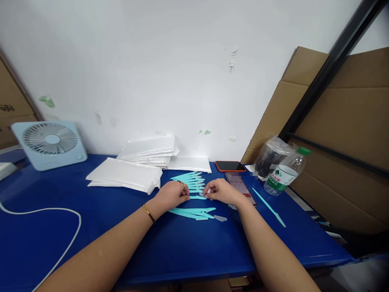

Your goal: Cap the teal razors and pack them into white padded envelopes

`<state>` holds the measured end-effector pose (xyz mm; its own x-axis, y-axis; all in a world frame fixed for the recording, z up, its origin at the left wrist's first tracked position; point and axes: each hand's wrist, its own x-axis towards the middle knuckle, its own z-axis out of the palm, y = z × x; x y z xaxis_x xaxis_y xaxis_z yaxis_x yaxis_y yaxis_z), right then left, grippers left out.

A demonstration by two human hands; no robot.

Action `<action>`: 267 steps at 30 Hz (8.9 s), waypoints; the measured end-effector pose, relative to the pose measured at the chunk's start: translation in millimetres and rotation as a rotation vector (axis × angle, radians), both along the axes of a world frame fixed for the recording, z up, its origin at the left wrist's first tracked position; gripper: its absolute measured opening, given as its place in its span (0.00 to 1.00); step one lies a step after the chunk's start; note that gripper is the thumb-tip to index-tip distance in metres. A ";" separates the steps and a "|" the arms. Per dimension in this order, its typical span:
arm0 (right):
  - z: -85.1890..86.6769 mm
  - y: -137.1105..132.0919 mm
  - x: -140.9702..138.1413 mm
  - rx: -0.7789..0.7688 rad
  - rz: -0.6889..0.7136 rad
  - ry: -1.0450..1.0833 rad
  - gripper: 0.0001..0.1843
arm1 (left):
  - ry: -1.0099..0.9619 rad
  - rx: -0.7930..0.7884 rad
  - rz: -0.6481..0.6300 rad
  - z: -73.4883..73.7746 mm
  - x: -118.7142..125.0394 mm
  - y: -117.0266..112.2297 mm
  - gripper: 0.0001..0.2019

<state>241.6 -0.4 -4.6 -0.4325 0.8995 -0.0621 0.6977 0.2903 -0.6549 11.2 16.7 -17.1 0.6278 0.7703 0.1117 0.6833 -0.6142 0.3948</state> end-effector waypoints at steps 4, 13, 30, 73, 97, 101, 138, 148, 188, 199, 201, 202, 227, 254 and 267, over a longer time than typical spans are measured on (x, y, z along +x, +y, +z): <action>1.9 0.0 1.2 0.043 0.019 -0.060 0.10 | -0.011 0.008 -0.005 -0.6 0.2 0.4 0.06; 5.6 1.9 13.7 0.066 -0.051 -0.125 0.10 | 0.019 0.012 -0.005 1.6 -1.7 -2.3 0.07; 3.9 -0.5 7.4 0.237 -0.012 -0.236 0.18 | 0.021 0.001 0.032 4.6 -1.2 -6.8 0.07; 8.9 0.7 10.7 0.102 0.111 -0.126 0.09 | 0.036 -0.011 0.055 -0.8 -3.9 -5.6 0.06; 23.8 -11.7 17.6 0.020 0.102 -0.117 0.11 | -0.042 -0.019 -0.098 12.0 1.1 -13.4 0.12; 22.2 -18.9 16.9 -0.164 0.230 -0.234 0.13 | 0.002 -0.079 -0.159 8.8 -1.3 -12.8 0.10; 16.8 -3.0 5.5 0.078 -0.278 0.570 0.21 | -0.286 -0.132 0.054 11.1 -6.9 -1.7 0.18; 28.8 -8.1 38.8 0.188 -0.296 -0.105 0.12 | -0.099 0.131 0.139 1.9 -8.3 8.4 0.13; 9.7 -5.1 15.6 -0.114 0.032 -0.037 0.11 | -0.050 0.026 0.016 4.0 -3.7 -1.2 0.07; 11.1 -6.9 10.0 -0.056 0.059 -0.051 0.10 | -0.048 0.024 0.018 2.6 -3.9 -0.7 0.07; 11.7 -8.0 8.1 -0.045 0.060 -0.058 0.10 | -0.047 0.016 0.018 2.2 -3.9 -0.4 0.07; 12.0 -8.5 7.8 -0.046 0.062 -0.062 0.10 | -0.047 0.006 0.020 2.1 -4.1 -0.1 0.07; 22.6 -7.0 23.4 0.246 -0.151 -0.059 0.09 | -0.155 0.141 0.175 9.7 0.6 -0.7 0.15; 27.0 -18.1 -2.5 0.671 0.096 -0.226 0.09 | -0.204 -0.214 -0.025 30.2 -8.6 -15.6 0.17; 23.8 -18.5 -4.2 0.802 0.112 -0.288 0.13 | -0.215 -0.252 0.004 29.0 -10.4 -12.5 0.19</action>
<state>237.4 -19.0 19.2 -0.5862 0.6713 0.4535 0.7449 0.6667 -0.0239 0.8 4.2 11.9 0.6075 0.7929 0.0473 0.5698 -0.4765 0.6695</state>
